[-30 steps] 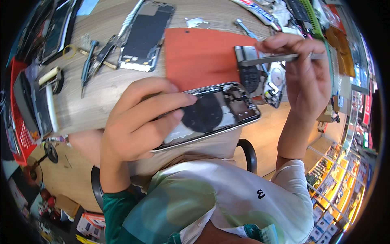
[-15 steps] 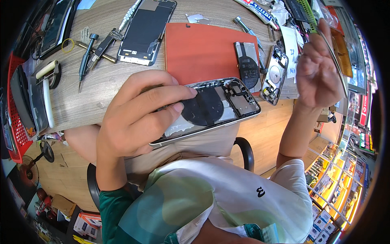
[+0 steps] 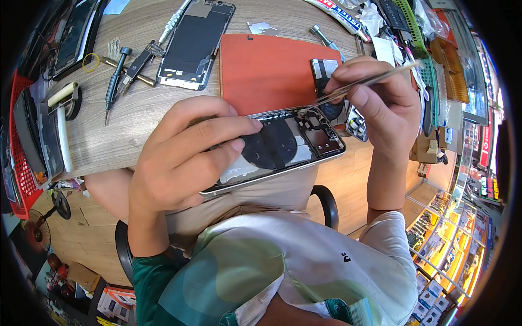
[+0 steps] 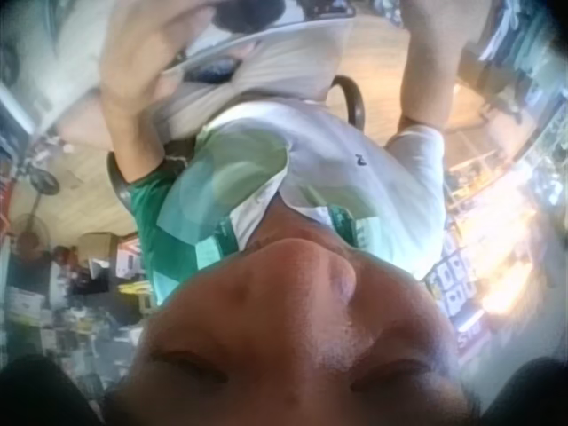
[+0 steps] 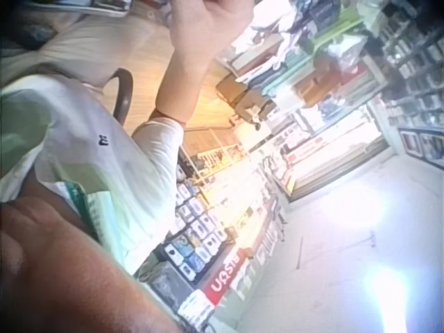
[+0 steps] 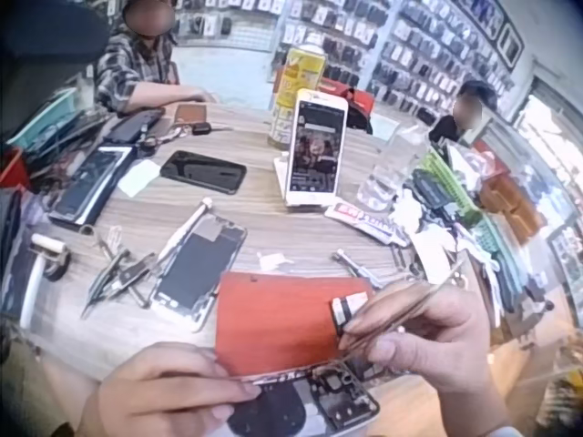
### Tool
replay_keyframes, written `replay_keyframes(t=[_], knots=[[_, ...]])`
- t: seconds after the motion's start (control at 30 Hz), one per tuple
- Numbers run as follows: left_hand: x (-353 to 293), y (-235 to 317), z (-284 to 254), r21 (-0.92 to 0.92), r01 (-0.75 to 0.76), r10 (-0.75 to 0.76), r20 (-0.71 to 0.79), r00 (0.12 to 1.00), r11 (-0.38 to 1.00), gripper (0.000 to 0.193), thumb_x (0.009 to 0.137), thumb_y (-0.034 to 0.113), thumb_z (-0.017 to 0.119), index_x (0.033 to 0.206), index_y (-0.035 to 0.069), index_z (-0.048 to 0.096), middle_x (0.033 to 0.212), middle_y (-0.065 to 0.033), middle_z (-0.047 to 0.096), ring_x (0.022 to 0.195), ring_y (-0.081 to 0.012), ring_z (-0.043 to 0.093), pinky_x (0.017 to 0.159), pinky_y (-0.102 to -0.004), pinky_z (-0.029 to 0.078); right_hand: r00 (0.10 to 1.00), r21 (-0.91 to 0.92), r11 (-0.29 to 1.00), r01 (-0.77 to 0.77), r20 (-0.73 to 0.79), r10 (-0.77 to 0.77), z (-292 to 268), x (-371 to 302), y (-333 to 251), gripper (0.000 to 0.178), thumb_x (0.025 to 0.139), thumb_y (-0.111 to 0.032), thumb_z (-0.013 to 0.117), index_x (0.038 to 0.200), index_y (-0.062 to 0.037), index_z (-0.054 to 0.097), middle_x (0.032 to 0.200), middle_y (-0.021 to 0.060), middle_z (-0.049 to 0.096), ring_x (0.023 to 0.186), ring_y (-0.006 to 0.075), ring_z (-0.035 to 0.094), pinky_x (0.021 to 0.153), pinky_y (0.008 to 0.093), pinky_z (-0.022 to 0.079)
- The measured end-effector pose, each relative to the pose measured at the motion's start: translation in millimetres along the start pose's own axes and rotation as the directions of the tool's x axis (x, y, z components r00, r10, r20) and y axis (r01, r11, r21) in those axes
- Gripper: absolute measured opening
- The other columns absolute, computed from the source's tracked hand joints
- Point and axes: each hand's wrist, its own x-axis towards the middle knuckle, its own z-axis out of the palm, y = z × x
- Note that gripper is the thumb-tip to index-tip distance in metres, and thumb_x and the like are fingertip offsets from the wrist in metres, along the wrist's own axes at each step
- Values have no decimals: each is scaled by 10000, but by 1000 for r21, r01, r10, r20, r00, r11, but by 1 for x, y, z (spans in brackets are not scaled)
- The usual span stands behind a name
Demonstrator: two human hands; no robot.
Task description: The person is repairing a smartphone by using a screwdriver to remove screws and a metal tool to pry open the casing. They carefully manipulate internal components and place removed parts on the table.
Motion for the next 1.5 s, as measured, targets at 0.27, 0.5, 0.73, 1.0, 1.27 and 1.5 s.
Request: replay_keyframes(t=[0.27,0.5,0.73,1.0,1.27,1.5], knots=[[0,0,-2,-17,13,-13,9,1000,1000,250,982,260,661,986,13,619,1121,-221,820,1033,-387,695,919,-489,597,989,-216,974,-66,113,93,12,2,-15,302,909,-39,848,1136,121,729,1134,284,753,997,387,789,984,512,614],[1,0,0,2,0,0,-5,1000,1000,236,985,249,657,989,18,606,1116,-227,819,1033,-384,698,907,-479,603,991,-256,966,-25,122,58,20,2,-9,274,893,-17,857,1093,125,735,1055,254,775,945,371,802,1090,557,556],[1,2,-1,-5,12,-12,-1,1000,1000,230,976,242,665,992,22,603,1116,-221,821,1030,-384,702,907,-478,603,991,-232,973,4,133,27,24,2,-7,218,902,20,834,1076,109,737,1073,258,774,982,379,799,1092,559,554],[0,1,0,5,8,-8,-5,1000,1000,234,976,248,663,992,21,606,1118,-220,821,1029,-382,701,911,-477,602,993,-218,975,-32,104,56,29,2,-10,178,906,30,830,1042,96,736,1078,258,773,975,384,799,1079,558,563],[1,1,-2,-5,6,-6,11,1000,1000,283,991,295,640,999,13,616,1122,-224,820,1031,-386,698,914,-485,598,991,-229,971,-72,95,95,28,1,-11,205,918,31,814,1082,130,741,1075,252,772,959,358,802,1098,547,560],[0,-1,-2,-8,1,0,11,1000,1000,311,994,320,630,999,9,620,1130,-227,818,1033,-389,698,914,-484,595,990,-207,973,-103,78,121,28,1,-10,211,939,13,805,1098,136,738,1093,253,766,962,351,801,1102,540,562]])
